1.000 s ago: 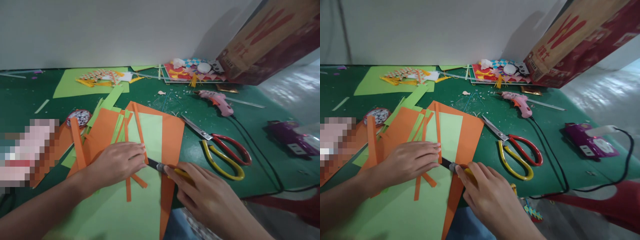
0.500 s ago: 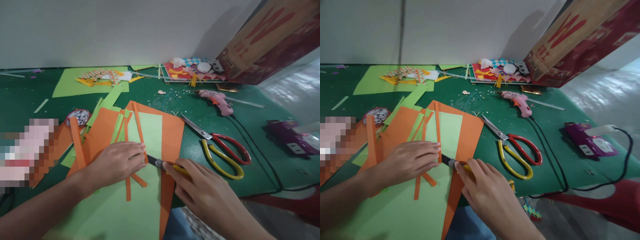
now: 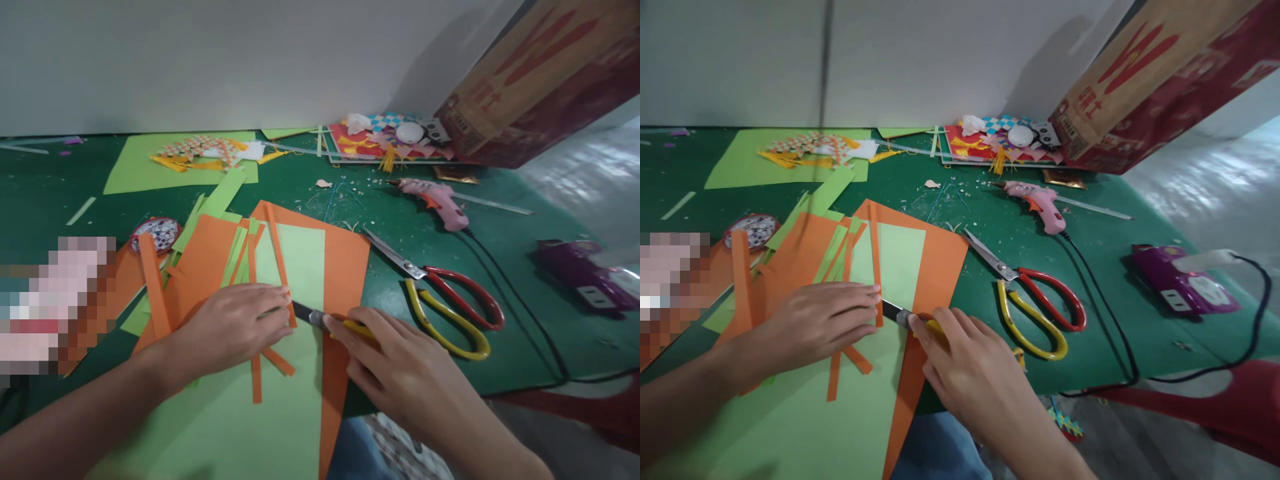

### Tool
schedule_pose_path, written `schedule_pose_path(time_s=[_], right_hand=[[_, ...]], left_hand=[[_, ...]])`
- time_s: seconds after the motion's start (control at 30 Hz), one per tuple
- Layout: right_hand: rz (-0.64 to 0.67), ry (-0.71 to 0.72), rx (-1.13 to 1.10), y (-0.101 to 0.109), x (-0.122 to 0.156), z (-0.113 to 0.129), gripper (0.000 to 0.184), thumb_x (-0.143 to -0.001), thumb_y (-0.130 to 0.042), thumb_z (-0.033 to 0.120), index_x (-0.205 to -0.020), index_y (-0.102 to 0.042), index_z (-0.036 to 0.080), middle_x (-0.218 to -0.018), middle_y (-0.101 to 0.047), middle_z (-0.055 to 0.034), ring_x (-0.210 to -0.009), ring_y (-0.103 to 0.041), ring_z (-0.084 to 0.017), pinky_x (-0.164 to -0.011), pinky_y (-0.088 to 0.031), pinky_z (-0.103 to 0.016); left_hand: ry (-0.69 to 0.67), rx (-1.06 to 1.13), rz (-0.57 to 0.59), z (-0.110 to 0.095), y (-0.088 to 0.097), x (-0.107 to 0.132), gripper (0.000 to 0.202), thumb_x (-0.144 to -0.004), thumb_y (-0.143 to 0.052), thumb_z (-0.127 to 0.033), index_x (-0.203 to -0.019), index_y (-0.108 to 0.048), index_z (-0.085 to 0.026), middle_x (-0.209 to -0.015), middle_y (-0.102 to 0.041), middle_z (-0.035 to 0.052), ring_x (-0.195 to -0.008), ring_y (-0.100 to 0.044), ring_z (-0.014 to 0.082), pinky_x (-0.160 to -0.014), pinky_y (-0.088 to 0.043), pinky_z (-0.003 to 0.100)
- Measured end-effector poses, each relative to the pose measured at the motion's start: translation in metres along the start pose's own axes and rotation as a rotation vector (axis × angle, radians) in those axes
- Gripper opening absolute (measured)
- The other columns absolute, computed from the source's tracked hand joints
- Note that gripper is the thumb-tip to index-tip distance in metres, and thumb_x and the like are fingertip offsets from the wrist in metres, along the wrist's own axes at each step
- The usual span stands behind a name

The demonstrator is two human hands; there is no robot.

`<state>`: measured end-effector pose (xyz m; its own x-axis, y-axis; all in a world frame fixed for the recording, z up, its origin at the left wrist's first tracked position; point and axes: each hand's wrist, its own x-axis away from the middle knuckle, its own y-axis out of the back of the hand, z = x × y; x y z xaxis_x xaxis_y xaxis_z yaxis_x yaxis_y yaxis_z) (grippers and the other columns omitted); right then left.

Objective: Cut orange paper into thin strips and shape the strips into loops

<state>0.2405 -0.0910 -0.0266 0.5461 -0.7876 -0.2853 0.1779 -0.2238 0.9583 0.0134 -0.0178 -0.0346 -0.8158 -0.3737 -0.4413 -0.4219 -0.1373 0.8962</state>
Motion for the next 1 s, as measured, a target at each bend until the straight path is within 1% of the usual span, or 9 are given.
schedule_pose_path(time_s=[0.2, 0.33, 0.43, 0.5, 0.6, 0.67, 0.73, 0.87, 1.0], right_hand=[[0.013, -0.009, -0.039, 0.002, 0.004, 0.003, 0.037, -0.085, -0.038, 0.009, -0.111, -0.064, 0.010, -0.086, -0.063, -0.0113, -0.069, -0.062, -0.018, -0.059, -0.055, -0.031], [0.021, -0.007, -0.079, 0.003, 0.008, 0.005, 0.035, -0.085, -0.039, 0.009, -0.111, -0.063, 0.009, -0.085, -0.062, -0.0118, -0.069, -0.063, -0.020, -0.058, -0.056, -0.034], [0.026, -0.001, -0.079, 0.004, 0.009, 0.006, 0.035, -0.085, -0.039, 0.009, -0.110, -0.063, 0.009, -0.085, -0.062, -0.0118, -0.069, -0.063, -0.020, -0.056, -0.056, -0.034], [0.022, 0.005, -0.065, 0.004, 0.008, 0.005, 0.035, -0.085, -0.038, 0.009, -0.109, -0.064, 0.009, -0.085, -0.062, -0.0118, -0.069, -0.064, -0.020, -0.056, -0.055, -0.033], [0.021, 0.004, -0.054, 0.003, 0.009, 0.005, 0.036, -0.085, -0.039, 0.009, -0.110, -0.063, 0.010, -0.086, -0.062, -0.0117, -0.070, -0.064, -0.020, -0.058, -0.055, -0.032], [0.025, 0.004, -0.056, 0.002, 0.010, 0.006, 0.036, -0.085, -0.039, 0.010, -0.111, -0.063, 0.010, -0.087, -0.062, -0.0119, -0.072, -0.064, -0.020, -0.059, -0.056, -0.033], [0.027, 0.001, -0.054, 0.002, 0.011, 0.006, 0.036, -0.085, -0.039, 0.010, -0.112, -0.063, 0.009, -0.087, -0.062, -0.0122, -0.072, -0.063, -0.020, -0.059, -0.056, -0.033], [0.032, -0.004, -0.051, 0.003, 0.011, 0.007, 0.036, -0.085, -0.038, 0.010, -0.112, -0.063, 0.010, -0.088, -0.062, -0.0122, -0.072, -0.063, -0.019, -0.059, -0.056, -0.032], [0.028, -0.010, -0.042, 0.003, 0.009, 0.006, 0.036, -0.086, -0.038, 0.010, -0.111, -0.064, 0.011, -0.088, -0.062, -0.0118, -0.072, -0.063, -0.019, -0.058, -0.056, -0.032]], left_hand=[[-0.046, -0.013, -0.044, -0.002, 0.005, -0.003, 0.023, -0.092, -0.050, -0.031, -0.086, -0.064, -0.014, -0.088, -0.074, 0.0061, -0.088, -0.070, 0.0186, -0.081, -0.059, 0.032], [-0.063, -0.023, -0.084, -0.005, 0.006, -0.004, 0.018, -0.092, -0.051, -0.025, -0.084, -0.064, -0.015, -0.083, -0.074, 0.0035, -0.087, -0.070, 0.0165, -0.084, -0.057, 0.029], [-0.026, -0.024, -0.096, -0.007, 0.004, -0.003, 0.017, -0.092, -0.049, -0.017, -0.084, -0.064, -0.016, -0.085, -0.074, 0.0026, -0.085, -0.070, 0.0157, -0.080, -0.057, 0.028], [0.037, -0.016, -0.059, -0.007, 0.001, -0.003, 0.021, -0.094, -0.045, -0.017, -0.084, -0.064, -0.016, -0.087, -0.074, 0.0026, -0.085, -0.070, 0.0152, -0.078, -0.058, 0.027], [0.118, -0.031, -0.015, -0.006, -0.001, -0.003, 0.027, -0.095, -0.044, -0.029, -0.087, -0.065, -0.014, -0.091, -0.073, 0.0061, -0.091, -0.069, 0.0182, -0.080, -0.058, 0.031], [0.141, -0.059, -0.011, -0.005, -0.002, -0.003, 0.036, -0.093, -0.044, -0.041, -0.093, -0.065, -0.011, -0.097, -0.073, 0.0099, -0.096, -0.068, 0.0214, -0.082, -0.057, 0.034], [0.163, -0.083, -0.005, -0.004, -0.002, -0.002, 0.043, -0.091, -0.045, -0.048, -0.097, -0.065, -0.010, -0.102, -0.072, 0.0119, -0.098, -0.067, 0.0222, -0.084, -0.057, 0.034], [0.180, -0.099, 0.022, -0.003, -0.002, -0.001, 0.051, -0.089, -0.043, -0.055, -0.097, -0.065, -0.009, -0.107, -0.071, 0.0134, -0.101, -0.067, 0.0226, -0.085, -0.056, 0.032], [0.176, -0.119, 0.042, -0.003, -0.003, 0.000, 0.053, -0.089, -0.040, -0.055, -0.097, -0.065, -0.010, -0.108, -0.070, 0.0139, -0.102, -0.066, 0.0227, -0.087, -0.055, 0.032]])
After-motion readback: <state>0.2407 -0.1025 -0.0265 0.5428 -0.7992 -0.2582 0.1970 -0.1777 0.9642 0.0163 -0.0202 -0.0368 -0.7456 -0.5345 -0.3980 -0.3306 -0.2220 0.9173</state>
